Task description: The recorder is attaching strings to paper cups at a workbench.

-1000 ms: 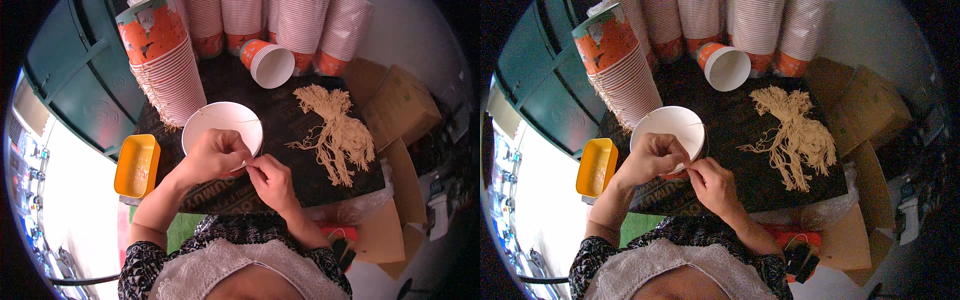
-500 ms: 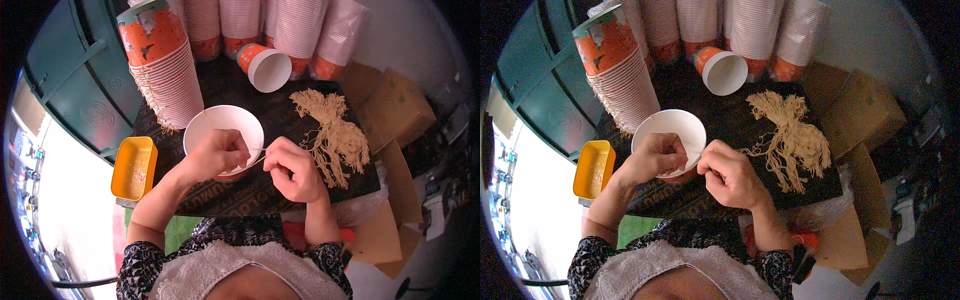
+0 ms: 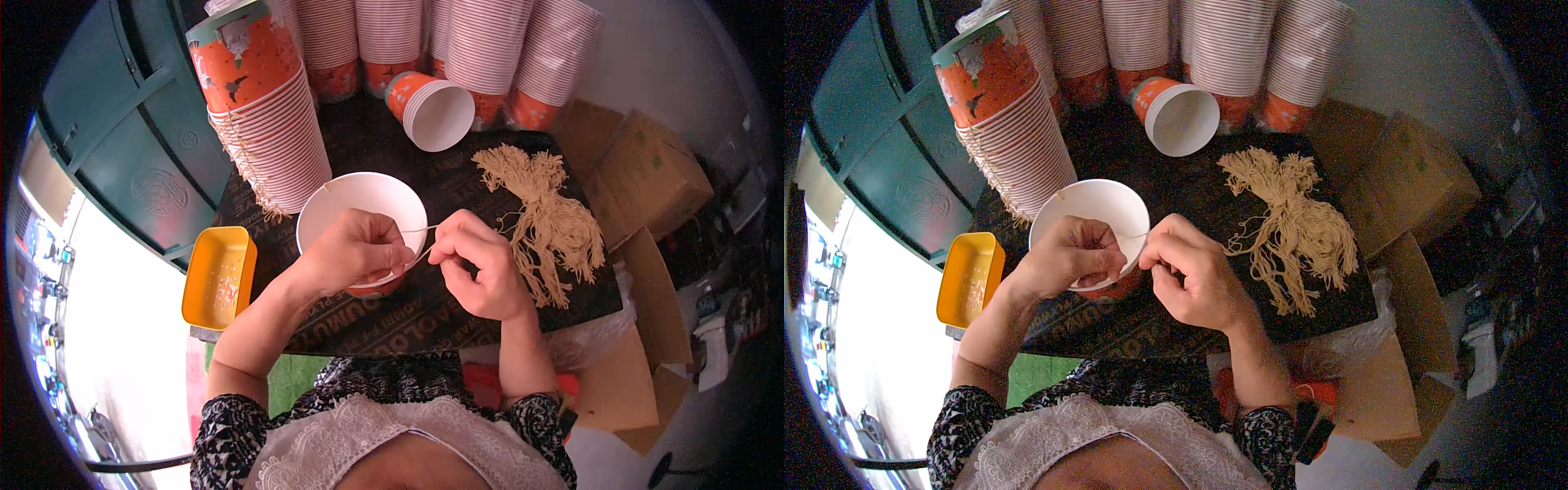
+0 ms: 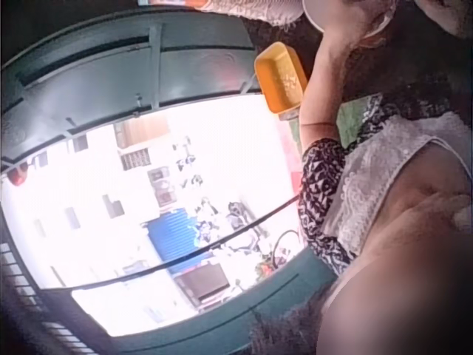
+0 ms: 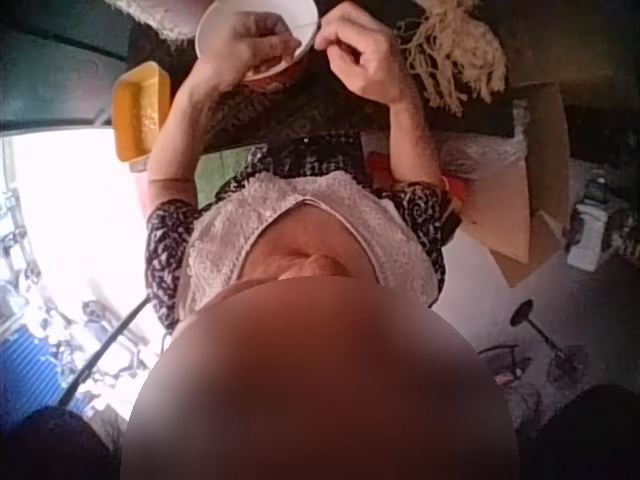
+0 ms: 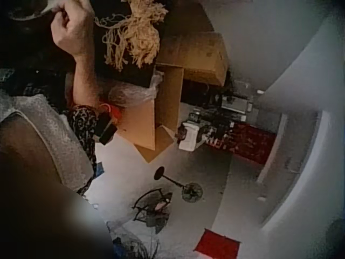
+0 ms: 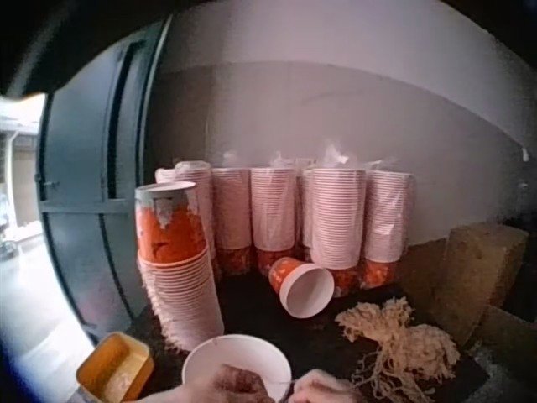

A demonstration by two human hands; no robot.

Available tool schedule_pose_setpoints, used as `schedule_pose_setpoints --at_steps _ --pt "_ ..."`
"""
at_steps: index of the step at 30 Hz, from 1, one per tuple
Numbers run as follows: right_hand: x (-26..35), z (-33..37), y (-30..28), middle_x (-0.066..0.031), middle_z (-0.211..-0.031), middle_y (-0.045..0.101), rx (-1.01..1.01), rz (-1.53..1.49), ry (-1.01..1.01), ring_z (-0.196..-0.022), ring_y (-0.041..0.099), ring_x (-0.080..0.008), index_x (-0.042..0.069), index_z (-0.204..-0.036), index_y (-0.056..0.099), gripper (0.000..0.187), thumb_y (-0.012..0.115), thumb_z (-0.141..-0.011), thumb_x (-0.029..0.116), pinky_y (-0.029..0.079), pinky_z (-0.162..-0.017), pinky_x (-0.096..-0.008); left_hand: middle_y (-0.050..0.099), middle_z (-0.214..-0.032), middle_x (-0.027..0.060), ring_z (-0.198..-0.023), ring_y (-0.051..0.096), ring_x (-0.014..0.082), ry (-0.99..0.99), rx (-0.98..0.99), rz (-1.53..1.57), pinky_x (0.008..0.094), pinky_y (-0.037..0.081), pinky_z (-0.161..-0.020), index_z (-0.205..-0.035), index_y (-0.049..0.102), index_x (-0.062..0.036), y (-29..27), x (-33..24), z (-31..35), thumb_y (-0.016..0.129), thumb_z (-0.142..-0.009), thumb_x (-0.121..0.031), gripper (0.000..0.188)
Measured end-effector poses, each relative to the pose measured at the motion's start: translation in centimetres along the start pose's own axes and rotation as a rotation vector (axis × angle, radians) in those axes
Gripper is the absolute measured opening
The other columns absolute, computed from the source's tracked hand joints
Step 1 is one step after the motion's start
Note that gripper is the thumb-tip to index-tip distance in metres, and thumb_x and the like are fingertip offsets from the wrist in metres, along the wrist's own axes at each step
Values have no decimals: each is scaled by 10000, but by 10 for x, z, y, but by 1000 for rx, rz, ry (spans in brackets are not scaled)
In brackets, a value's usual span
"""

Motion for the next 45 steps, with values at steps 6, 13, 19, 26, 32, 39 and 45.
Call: schedule_pose_setpoints --at_steps 6,13,19,26,32,39,45 --pt "-3 -5 -6 -121 -895 557 59 -32 -103 -814 595 -255 -3 -810 577 124 551 -733 -97 488 -700 -335 636 -725 30 -569 542 64 23 9 25 211 413 -487 -862 660 36 0 7 -6 688 -855 -13 56" --pt "-8 -23 1 -105 -888 578 122 -98 -145 -785 589 -214 -16 -792 599 152 530 -722 -131 474 -699 -301 627 -726 19 -597 556 72 51 25 -90 220 445 -519 -894 664 40 7 9 -8 702 -862 -49 101" --pt "-13 -25 4 -118 -950 581 104 66 -210 -833 598 -270 -29 -835 601 143 546 -736 -117 491 -719 -343 611 -713 13 -596 546 69 52 42 -158 222 453 -530 -896 661 17 6 9 -9 647 -909 -66 85" --pt "-18 1 14 -158 -1047 572 -38 217 -111 -961 598 -307 -53 -921 610 187 610 -737 -88 496 -840 -370 589 -740 33 -611 546 83 105 49 -93 218 451 -526 -951 589 22 5 11 -8 576 -931 -26 54" --pt "-17 9 21 -156 -1069 582 -113 137 -57 -990 603 -300 -50 -934 610 194 645 -744 -75 497 -852 -366 589 -750 50 -610 542 89 93 30 -84 221 440 -515 -968 544 34 8 5 -7 578 -919 6 65" --pt "-18 12 31 -128 -1007 603 -218 131 -45 -939 607 -280 -19 -882 596 189 683 -729 -89 499 -812 -352 590 -755 54 -608 542 87 97 24 -61 217 434 -516 -949 539 38 9 5 -7 575 -921 22 48" --pt "-17 11 38 -108 -943 594 -240 175 -23 -905 598 -268 -10 -835 572 171 675 -731 -99 490 -779 -338 586 -749 42 -607 537 80 119 26 -80 220 435 -514 -939 555 34 7 9 -8 594 -911 4 56"
Point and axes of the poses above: each hand's wrist, its own z-axis away from the middle knuckle, its own y-axis out of the palm, x = y × z, the point moved 2 cm from there along -z, towards the middle knuckle
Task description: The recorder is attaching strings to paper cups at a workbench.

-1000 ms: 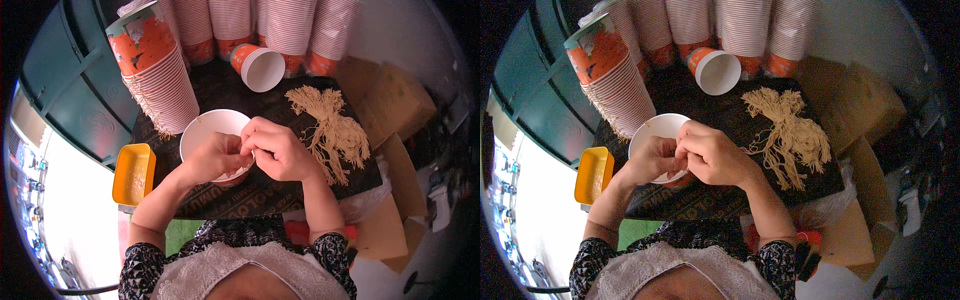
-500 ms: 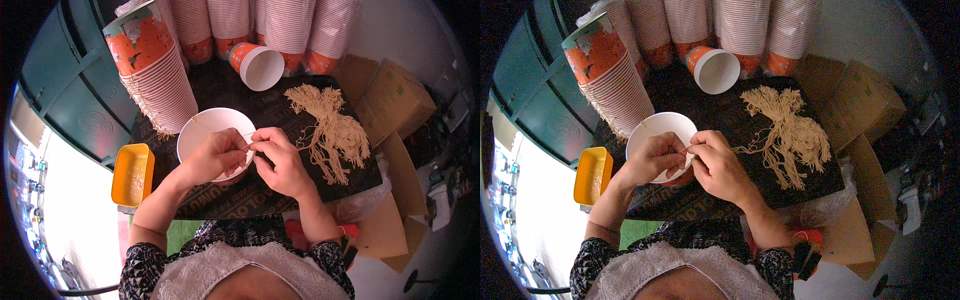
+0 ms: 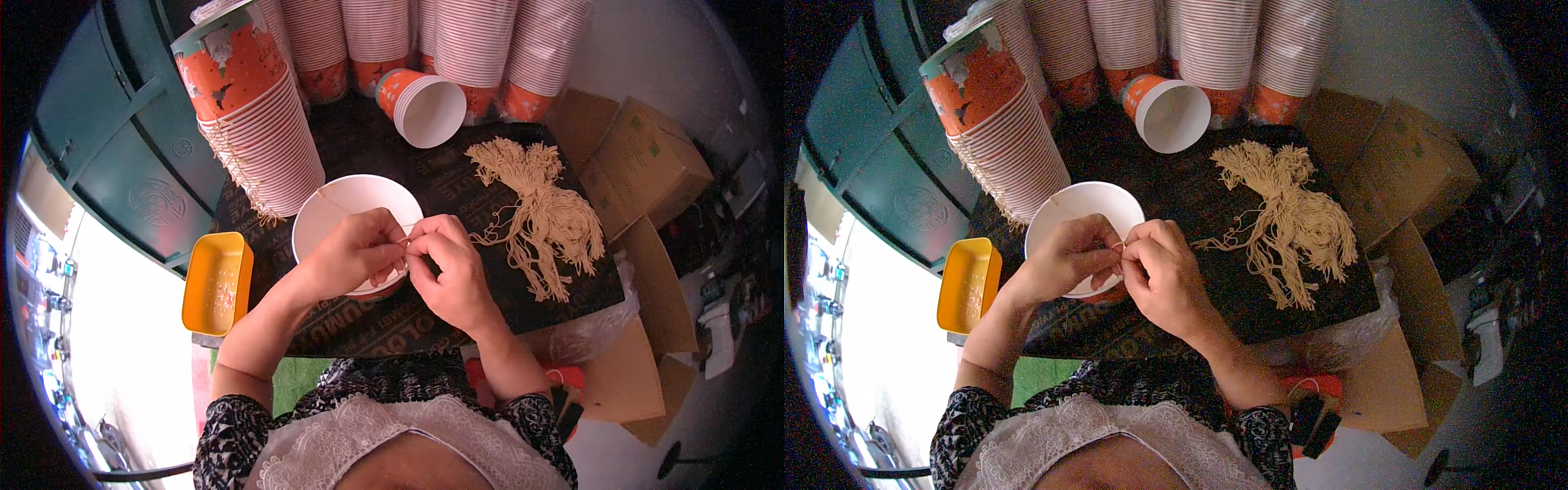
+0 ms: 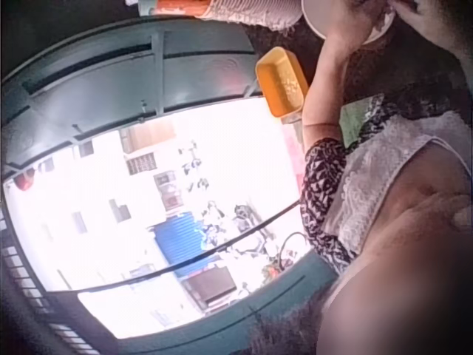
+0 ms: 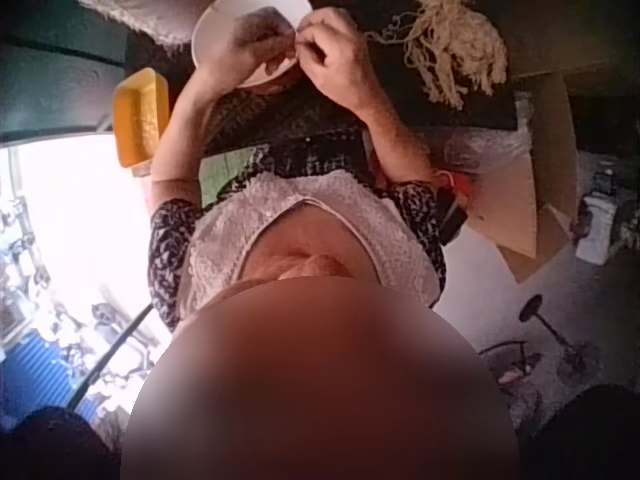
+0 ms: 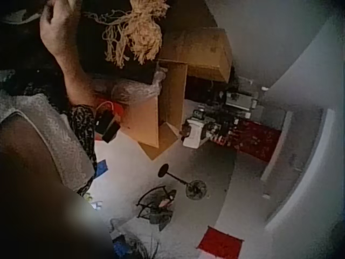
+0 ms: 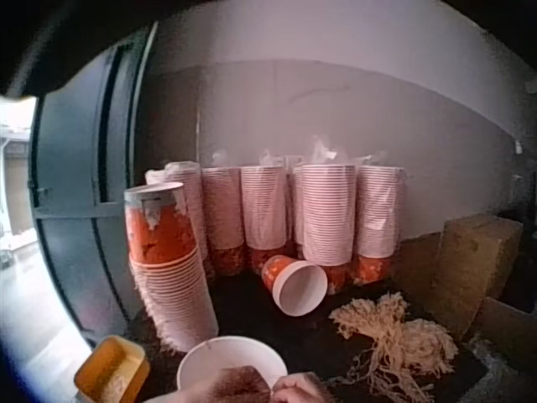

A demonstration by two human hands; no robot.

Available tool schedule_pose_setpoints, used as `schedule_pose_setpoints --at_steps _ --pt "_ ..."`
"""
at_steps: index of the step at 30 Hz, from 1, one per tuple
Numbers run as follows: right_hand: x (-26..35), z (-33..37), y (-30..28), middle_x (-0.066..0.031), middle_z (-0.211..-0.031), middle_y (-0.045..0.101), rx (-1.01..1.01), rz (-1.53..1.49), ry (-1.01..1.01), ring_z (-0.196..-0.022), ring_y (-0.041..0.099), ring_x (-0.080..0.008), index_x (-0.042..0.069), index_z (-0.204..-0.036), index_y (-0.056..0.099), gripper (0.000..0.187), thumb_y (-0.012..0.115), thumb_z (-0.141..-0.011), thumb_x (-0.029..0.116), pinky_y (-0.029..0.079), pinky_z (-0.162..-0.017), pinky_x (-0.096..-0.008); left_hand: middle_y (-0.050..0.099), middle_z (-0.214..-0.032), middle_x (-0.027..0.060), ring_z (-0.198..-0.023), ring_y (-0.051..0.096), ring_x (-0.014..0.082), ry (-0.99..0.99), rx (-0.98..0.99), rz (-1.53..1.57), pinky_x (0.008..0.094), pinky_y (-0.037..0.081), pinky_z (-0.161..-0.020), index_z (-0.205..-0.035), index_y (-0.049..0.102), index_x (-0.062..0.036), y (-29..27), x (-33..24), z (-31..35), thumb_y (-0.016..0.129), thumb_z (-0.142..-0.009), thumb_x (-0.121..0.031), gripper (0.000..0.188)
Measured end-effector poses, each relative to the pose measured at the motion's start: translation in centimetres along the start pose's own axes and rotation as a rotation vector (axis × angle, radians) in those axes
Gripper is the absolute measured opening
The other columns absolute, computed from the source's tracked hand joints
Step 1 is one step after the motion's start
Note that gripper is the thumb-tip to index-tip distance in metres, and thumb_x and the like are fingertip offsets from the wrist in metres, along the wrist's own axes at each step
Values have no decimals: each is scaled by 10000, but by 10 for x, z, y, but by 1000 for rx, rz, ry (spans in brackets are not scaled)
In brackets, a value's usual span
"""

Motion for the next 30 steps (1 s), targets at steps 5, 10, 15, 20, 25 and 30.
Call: schedule_pose_setpoints --at_steps 5,10,15,20,25,30 --pt "-3 2 1 -116 -942 587 2 -74 57 -893 603 -262 -10 -827 561 157 647 -738 -106 489 -780 -325 585 -740 26 -640 549 80 -17 -17 -167 232 436 -547 -930 579 4 -1 1 0 618 -889 -46 76" --pt "0 4 2 -128 -950 584 0 -122 91 -880 608 -255 -11 -829 554 152 636 -743 -106 491 -783 -319 595 -745 26 -680 564 94 -57 2 -162 247 444 -607 -917 595 -6 -1 -5 -1 620 -887 -84 88" --pt "9 4 -1 -121 -947 581 -45 -12 -77 -865 578 -272 3 -838 563 190 655 -715 -109 481 -755 -342 632 -774 42 -692 575 108 -98 -37 -101 252 451 -631 -890 618 -10 -3 1 -4 647 -857 -96 97" --pt "9 6 -4 -115 -941 573 -13 20 -148 -857 560 -285 7 -850 577 199 664 -711 -106 471 -743 -362 643 -784 43 -727 582 103 -101 -17 -79 250 456 -638 -871 631 -15 -5 -1 -1 691 -813 -61 95" --pt "-6 1 -8 -122 -956 565 -23 81 -107 -879 557 -303 -15 -867 607 127 656 -760 -63 467 -768 -375 648 -790 38 -739 584 98 -110 -17 -56 260 467 -642 -853 630 -20 -3 -3 0 713 -783 -9 109" --pt "-13 -1 -3 -128 -992 556 64 146 -122 -927 545 -314 -17 -876 615 111 668 -779 -17 468 -801 -398 646 -801 102 -736 630 194 93 -118 -399 320 495 -650 -870 591 1 6 -5 9 683 -813 1 108"
Point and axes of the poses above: each hand's wrist, its own z-axis away from the middle knuckle, its own y-axis out of the palm, x = y × z, the point moved 2 cm from there along -z, towards the middle knuckle
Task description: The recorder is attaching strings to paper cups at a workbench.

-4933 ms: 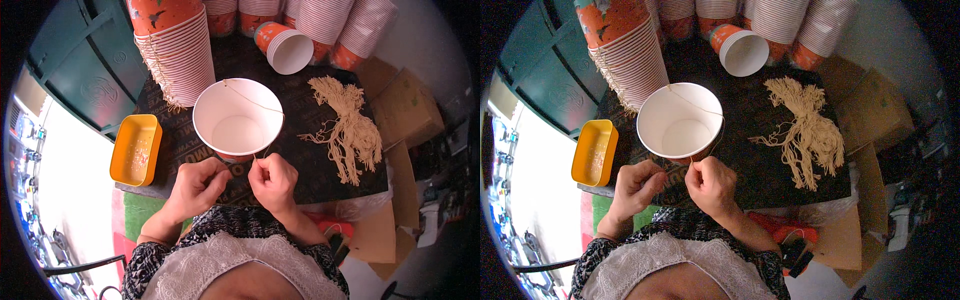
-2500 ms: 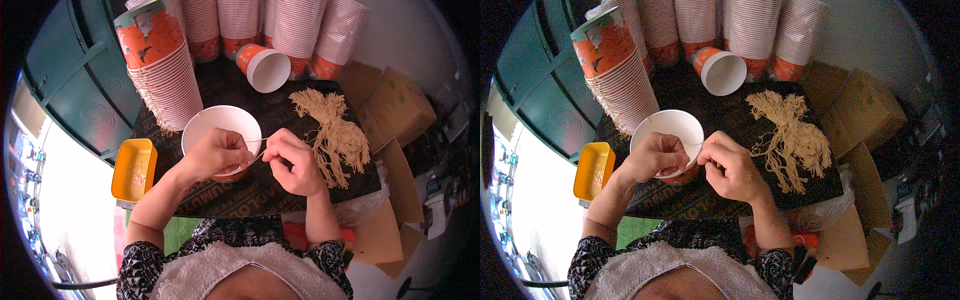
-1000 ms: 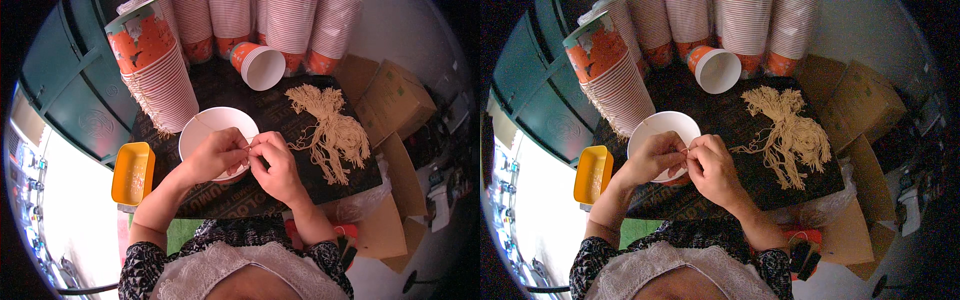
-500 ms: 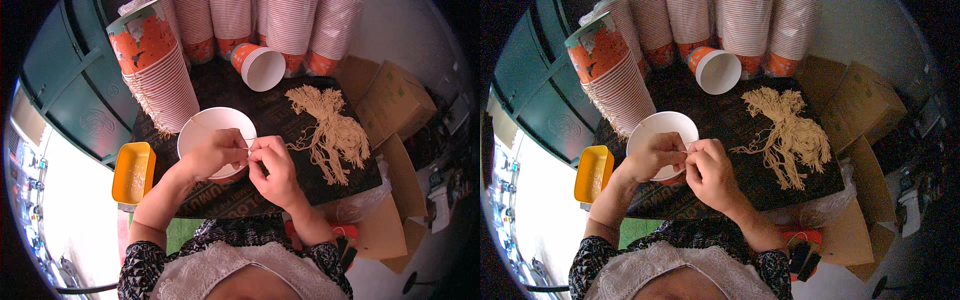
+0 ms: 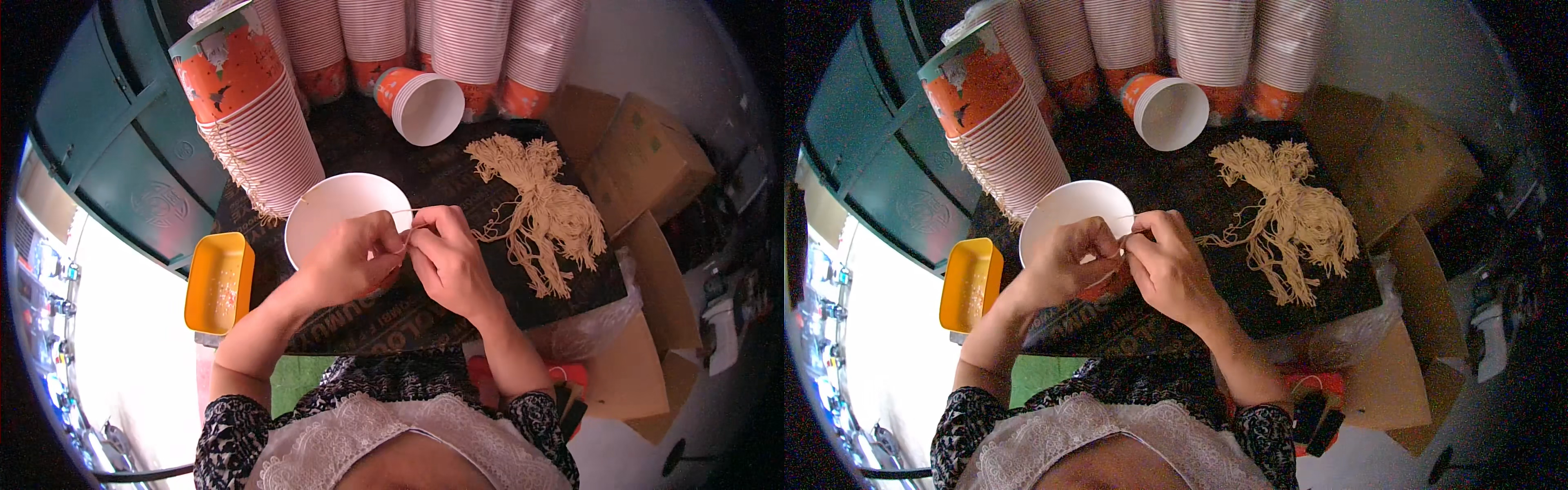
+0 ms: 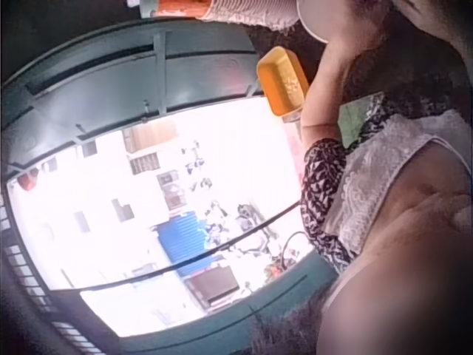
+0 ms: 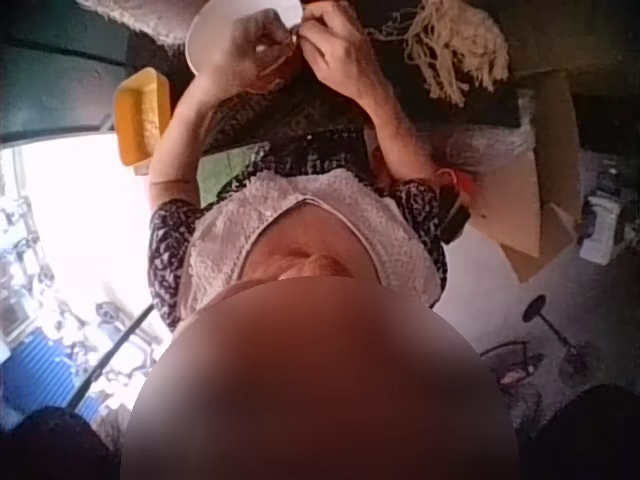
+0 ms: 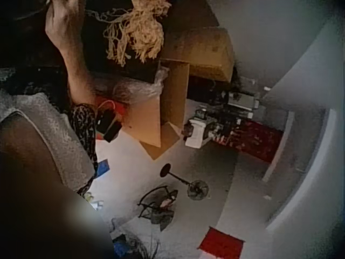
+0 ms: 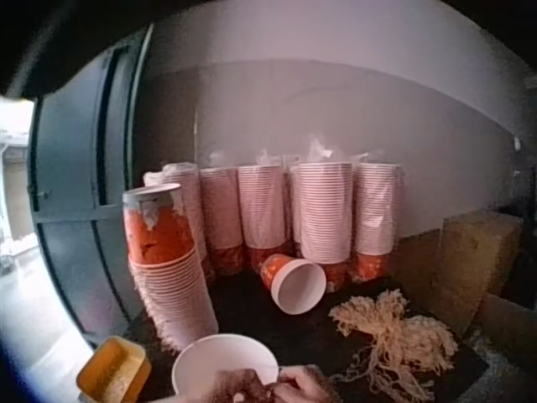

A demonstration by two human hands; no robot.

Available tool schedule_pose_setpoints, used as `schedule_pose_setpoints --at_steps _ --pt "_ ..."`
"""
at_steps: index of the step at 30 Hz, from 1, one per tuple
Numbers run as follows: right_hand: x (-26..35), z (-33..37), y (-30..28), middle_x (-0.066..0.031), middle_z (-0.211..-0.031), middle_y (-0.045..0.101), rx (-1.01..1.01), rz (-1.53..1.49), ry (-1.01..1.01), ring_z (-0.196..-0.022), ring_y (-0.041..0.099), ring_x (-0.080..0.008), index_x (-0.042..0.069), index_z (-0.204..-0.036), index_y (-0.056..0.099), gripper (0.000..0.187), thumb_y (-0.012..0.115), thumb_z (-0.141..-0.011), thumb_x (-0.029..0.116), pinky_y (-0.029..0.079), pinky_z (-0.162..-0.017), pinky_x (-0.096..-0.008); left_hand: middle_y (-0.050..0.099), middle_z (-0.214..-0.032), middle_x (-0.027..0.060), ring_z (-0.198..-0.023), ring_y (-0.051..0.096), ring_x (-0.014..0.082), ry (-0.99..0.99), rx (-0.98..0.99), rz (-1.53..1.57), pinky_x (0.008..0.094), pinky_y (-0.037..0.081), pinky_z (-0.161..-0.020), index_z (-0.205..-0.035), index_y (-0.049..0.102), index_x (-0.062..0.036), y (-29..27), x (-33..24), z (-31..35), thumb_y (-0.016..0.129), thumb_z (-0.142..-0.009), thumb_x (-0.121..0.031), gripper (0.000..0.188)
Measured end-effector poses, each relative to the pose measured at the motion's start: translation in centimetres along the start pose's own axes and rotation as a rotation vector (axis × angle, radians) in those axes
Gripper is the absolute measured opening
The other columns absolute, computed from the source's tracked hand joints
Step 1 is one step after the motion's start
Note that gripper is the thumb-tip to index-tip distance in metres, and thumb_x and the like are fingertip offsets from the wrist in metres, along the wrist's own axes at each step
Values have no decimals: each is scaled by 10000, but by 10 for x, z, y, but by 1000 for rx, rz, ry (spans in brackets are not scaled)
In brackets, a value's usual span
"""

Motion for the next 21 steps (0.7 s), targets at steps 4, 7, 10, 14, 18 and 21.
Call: schedule_pose_setpoints --at_steps 4,7,10,14,18,21 --pt "2 -2 -2 -129 -984 551 5 -28 4 -926 542 -314 -19 -875 618 114 670 -773 -16 467 -803 -398 598 -862 197 -790 623 383 314 -276 -382 446 505 -662 -951 547 1 14 -12 7 648 -789 20 192" --pt "1 -3 -2 -128 -976 546 25 -49 12 -924 539 -315 -15 -880 625 121 674 -770 -15 466 -800 -398 601 -843 190 -780 627 364 297 -293 -550 457 505 -658 -924 533 -4 15 -14 16 671 -799 -15 186" --pt "1 -3 -2 -127 -979 545 36 -54 8 -929 538 -314 -13 -884 622 122 668 -772 -21 467 -802 -397 611 -768 170 -709 641 353 310 -324 -601 452 511 -606 -902 522 -17 17 -10 18 676 -822 -58 179" --pt "-2 -4 3 -125 -1004 545 25 -79 36 -960 528 -317 -10 -889 612 133 656 -767 -37 459 -832 -399 609 -672 141 -609 641 334 315 -337 -645 437 507 -530 -895 521 -32 19 -4 19 675 -846 -97 174" --pt "-3 -2 4 -122 -1043 547 66 -151 57 -1006 529 -294 -23 -951 628 197 645 -765 -85 441 -884 -365 611 -631 130 -558 638 320 384 -349 -611 428 504 -496 -918 532 -35 20 -2 18 677 -861 -123 179" --pt "-3 -1 3 -123 -1046 548 69 -235 65 -998 526 -298 -18 -928 602 172 647 -773 -79 435 -889 -363 621 -645 135 -571 646 319 384 -345 -588 428 510 -506 -926 545 -37 19 -4 19 681 -861 -122 174"
Point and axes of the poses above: each hand's wrist, its own z-axis away from the middle knuckle, its own y-axis out of the palm, x = y × z, the point moved 2 cm from there along -z, towards the middle knuckle
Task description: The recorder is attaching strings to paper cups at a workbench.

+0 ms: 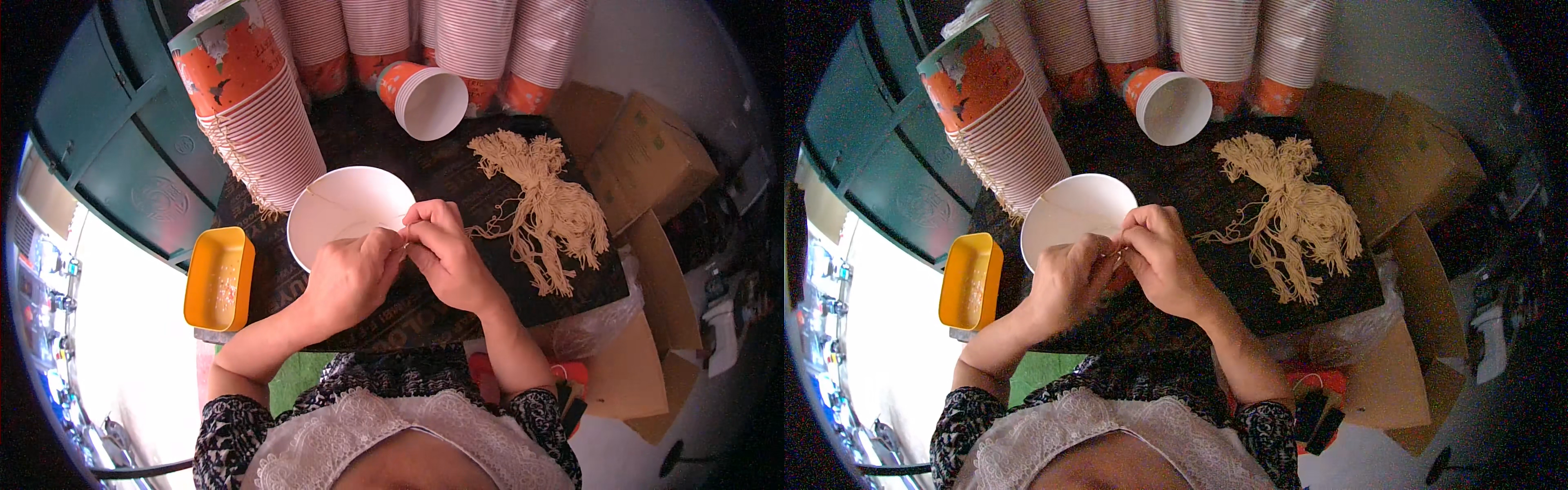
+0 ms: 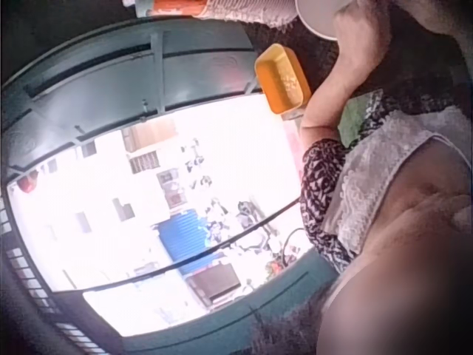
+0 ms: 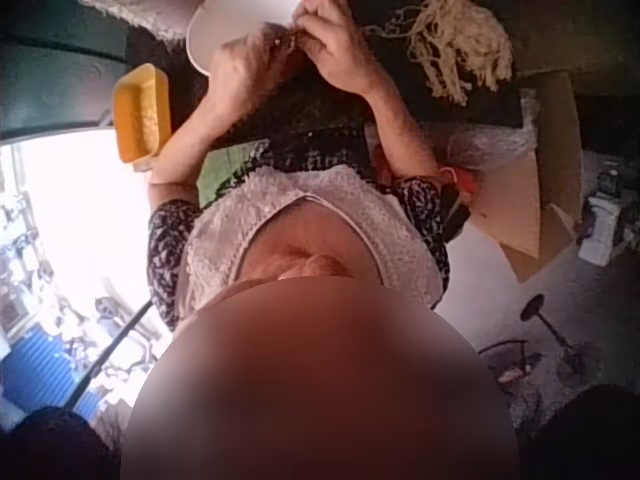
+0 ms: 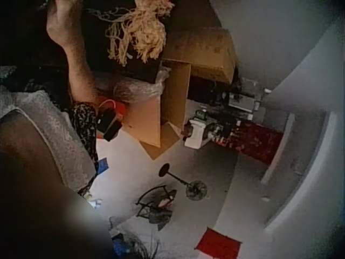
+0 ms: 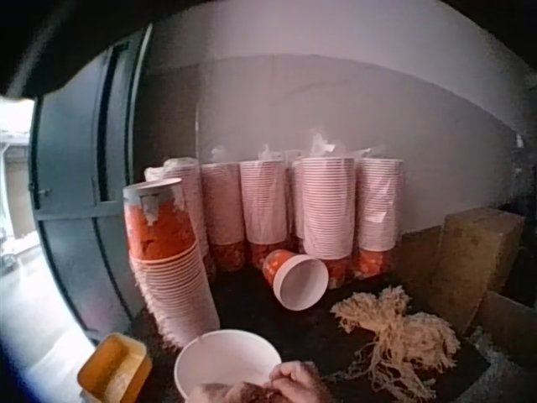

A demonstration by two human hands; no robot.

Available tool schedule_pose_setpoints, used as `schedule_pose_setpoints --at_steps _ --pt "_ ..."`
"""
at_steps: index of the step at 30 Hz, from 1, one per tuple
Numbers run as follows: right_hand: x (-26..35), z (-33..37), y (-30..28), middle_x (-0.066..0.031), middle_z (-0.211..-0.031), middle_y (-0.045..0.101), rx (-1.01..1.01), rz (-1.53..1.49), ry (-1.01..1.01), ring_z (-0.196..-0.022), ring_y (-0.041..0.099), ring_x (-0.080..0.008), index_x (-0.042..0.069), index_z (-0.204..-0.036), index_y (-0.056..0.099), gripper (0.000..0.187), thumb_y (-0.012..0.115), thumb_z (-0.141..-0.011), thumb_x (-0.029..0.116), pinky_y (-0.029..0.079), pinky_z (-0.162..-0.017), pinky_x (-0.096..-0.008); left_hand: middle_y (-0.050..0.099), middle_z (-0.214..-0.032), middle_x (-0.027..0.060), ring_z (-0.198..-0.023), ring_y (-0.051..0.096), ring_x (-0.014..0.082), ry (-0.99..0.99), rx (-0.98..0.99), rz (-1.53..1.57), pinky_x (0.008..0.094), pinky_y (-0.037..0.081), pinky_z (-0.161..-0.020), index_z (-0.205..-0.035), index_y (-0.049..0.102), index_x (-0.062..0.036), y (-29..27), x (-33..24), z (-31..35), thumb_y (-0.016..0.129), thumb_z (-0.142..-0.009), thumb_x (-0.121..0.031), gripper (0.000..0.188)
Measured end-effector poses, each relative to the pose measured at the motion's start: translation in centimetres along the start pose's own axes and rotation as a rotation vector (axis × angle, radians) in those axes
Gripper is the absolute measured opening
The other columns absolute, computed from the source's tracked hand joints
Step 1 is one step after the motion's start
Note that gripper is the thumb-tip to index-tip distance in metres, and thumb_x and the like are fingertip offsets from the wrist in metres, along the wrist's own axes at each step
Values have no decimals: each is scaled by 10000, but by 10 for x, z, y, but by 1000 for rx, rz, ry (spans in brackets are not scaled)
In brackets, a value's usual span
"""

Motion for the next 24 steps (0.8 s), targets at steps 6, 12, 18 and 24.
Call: schedule_pose_setpoints --at_steps 6,12,18,24 --pt "4 2 0 -123 -1034 543 -56 13 9 -979 515 -308 3 -881 558 159 651 -773 -67 444 -855 -396 645 -683 155 -602 660 341 -117 30 196 420 520 -533 -886 573 -29 -4 4 -3 680 -855 -98 131" --pt "17 14 4 -136 -1037 534 -144 223 -99 -961 520 -322 4 -870 537 190 649 -747 -88 451 -837 -413 631 -674 185 -640 653 394 -171 71 230 443 512 -562 -860 559 -12 -10 7 -9 652 -841 -45 101" --pt "14 25 3 -166 -1129 533 -22 251 -155 -1057 517 -356 -5 -865 524 145 620 -764 -44 451 -903 -442 616 -657 201 -646 633 418 -242 51 194 480 496 -584 -833 542 -16 -7 15 -9 627 -837 -49 91" --pt "15 19 1 -166 -1116 542 5 229 -144 -1055 517 -351 -1 -874 535 135 628 -780 -30 447 -909 -444 624 -653 200 -650 638 413 -244 -3 178 483 500 -590 -818 564 -13 -5 22 -11 620 -842 -83 93"
Point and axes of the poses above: each hand's wrist, its own z-axis away from the middle knuckle, its own y-axis out of the palm, x = y × z, the point moved 2 cm from there along -z, towards the middle knuckle
